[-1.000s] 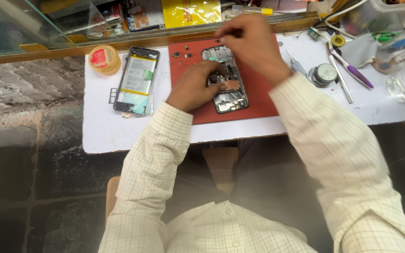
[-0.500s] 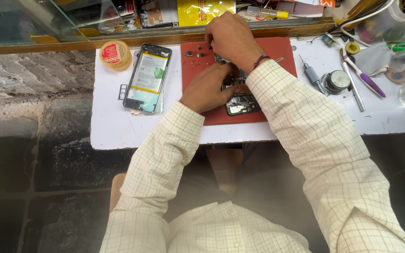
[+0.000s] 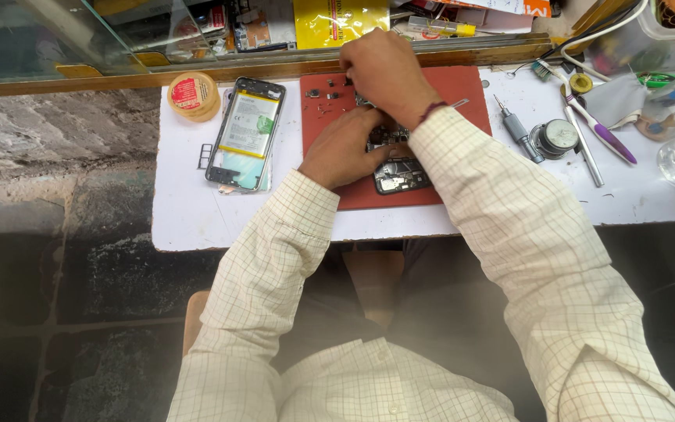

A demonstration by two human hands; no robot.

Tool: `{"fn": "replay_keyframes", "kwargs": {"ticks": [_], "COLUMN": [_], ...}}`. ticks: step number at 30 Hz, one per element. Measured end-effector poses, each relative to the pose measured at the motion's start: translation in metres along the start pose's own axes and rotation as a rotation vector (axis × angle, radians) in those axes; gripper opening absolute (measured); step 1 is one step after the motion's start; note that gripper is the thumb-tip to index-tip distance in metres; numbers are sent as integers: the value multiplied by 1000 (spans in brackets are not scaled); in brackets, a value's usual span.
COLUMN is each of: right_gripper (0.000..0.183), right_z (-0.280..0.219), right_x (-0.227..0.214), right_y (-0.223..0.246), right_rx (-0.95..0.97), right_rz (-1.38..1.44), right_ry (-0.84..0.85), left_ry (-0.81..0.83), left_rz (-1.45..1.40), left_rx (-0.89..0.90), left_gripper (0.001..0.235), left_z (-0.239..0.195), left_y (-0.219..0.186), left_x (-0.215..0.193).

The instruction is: The person disassembles a smartphone on a workbench, removing the motherboard and other internal components. They handle the parts with their hands, placing them on the table, and appear to be performing a repair or component swap.

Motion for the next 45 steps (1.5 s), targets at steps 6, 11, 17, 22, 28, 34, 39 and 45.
{"fn": "replay_keyframes", "kwargs": {"ticks": [6,11,17,22,28,34,39,45], "right_gripper": [11,9,12,13,16,21,26,30], "right_z": [-37,-106,-171,-185,-184,-185,-182,-181], "right_x": [-74,-97,-92,-76,-74,-74,-73,-74], "right_y": [-34,-75,-76,-72,-61,-53,-49,-46], "right_rx": [84,454,599,657,589,553,480,470], "right_rz": [510,894,1019,993,940,968,1049,1049], "right_ry": [-212,-251,-278,-219,-151,-95,-68,-49], "left_ry": [-21,-38,-48,-39,-30,-17,4,14], "left_rz": [-166,-417,-678,-808,-920,-941,-1030,-1026], "left_rx": [-3,-118,-56,-110,-113,-116,-93,-92], "left_gripper": [40,35,24,24,25,26,27,28], "left_z": [-1,0,5,5,5,4,4,3], "left_y": [-7,4,18,28,26,22,18,18], "left_x": [-7,0,10,17,17,19,20,22]}}
Point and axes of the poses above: each hand's wrist, its own z-axis towards the middle knuckle, its own x-axis out of the palm, y = z × x, the point moved 9 cm from there along z, towards the middle knuckle, and after that the axes turned 5 degrees about x, right-handed, at the moved point
